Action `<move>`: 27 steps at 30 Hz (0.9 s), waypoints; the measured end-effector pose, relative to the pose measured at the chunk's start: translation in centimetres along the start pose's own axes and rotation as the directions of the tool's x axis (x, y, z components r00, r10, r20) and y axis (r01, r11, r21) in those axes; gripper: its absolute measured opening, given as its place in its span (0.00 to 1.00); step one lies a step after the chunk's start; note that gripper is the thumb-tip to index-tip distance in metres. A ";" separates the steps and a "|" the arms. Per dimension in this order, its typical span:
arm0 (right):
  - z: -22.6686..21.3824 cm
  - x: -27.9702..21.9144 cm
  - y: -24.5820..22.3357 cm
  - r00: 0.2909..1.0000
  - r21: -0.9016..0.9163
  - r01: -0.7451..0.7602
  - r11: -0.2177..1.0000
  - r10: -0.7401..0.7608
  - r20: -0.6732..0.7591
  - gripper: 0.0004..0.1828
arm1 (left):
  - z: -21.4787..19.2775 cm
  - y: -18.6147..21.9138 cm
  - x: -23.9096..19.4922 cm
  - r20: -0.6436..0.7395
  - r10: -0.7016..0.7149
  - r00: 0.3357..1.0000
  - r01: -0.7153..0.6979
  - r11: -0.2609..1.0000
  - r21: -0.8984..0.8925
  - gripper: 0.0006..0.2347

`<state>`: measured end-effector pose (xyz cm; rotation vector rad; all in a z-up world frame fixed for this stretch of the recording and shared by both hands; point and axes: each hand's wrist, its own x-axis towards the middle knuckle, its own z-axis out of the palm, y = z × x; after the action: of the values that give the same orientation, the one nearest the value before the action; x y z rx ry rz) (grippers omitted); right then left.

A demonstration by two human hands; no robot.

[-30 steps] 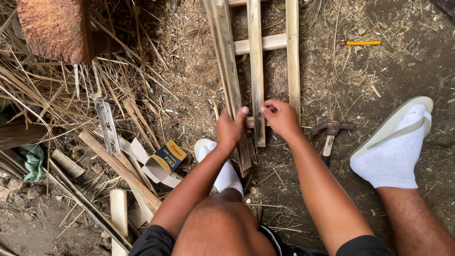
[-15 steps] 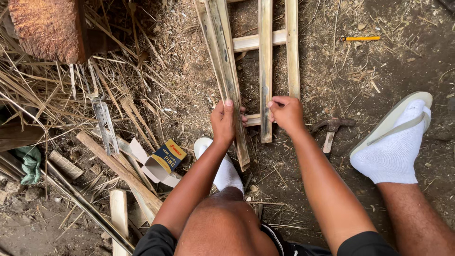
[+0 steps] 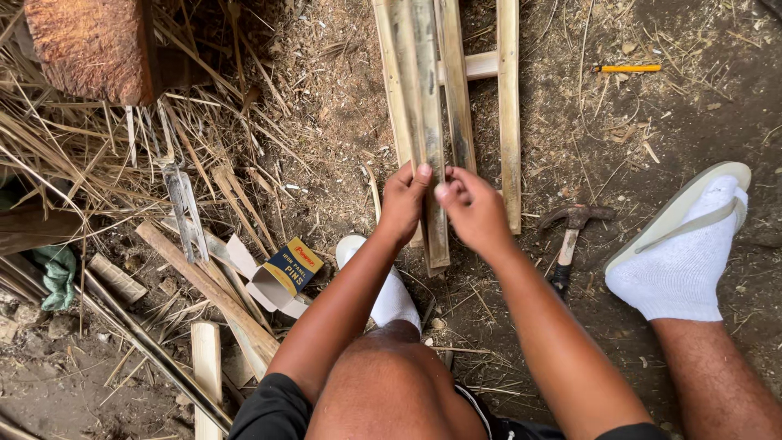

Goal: The person assembles a small wooden ladder-like structure on the ground using a hammer to drive nails into the joints. They repeatedly pick up nails from a box and secure the crossbars to the side rails.

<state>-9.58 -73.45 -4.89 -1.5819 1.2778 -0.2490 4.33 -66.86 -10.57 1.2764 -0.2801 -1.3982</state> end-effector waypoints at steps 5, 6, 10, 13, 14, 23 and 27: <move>1.5 -0.6 1.4 0.986 0.082 0.006 0.997 0.008 -0.165 0.15 | 0.6 0.0 1.4 -0.027 -0.124 0.992 0.126 0.976 0.175 0.17; 1.2 -0.6 2.0 0.984 0.086 -0.023 0.996 0.038 -0.176 0.14 | 0.7 -0.1 1.4 -0.062 -0.126 0.990 0.138 0.954 0.264 0.17; -1.9 0.7 4.3 0.973 0.023 -0.076 0.997 0.079 -0.219 0.15 | 1.1 -0.2 2.1 -0.265 0.071 0.962 0.038 0.921 0.387 0.16; -4.2 2.1 5.4 0.973 -0.075 -0.100 0.992 0.082 -0.214 0.15 | 1.3 0.2 2.7 -0.333 0.201 0.921 0.037 0.807 0.589 0.16; -4.6 2.5 5.6 0.974 -0.106 -0.115 0.988 0.091 -0.207 0.15 | 1.4 0.3 2.8 -0.340 0.233 0.911 0.025 0.792 0.610 0.17; -4.0 4.6 5.8 0.969 -0.312 -0.015 0.950 -0.062 -0.238 0.15 | 2.6 4.6 4.8 -0.266 -0.119 0.957 0.290 0.467 0.835 0.23; -3.7 3.5 5.8 0.959 -0.276 -0.037 0.960 -0.044 -0.282 0.16 | 2.3 5.0 3.3 -0.134 0.142 0.981 0.110 0.163 0.980 0.17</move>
<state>-14.13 -77.73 -9.33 -1.8365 1.5891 -0.3191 6.13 -72.18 -7.56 2.4878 -1.2596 -0.9304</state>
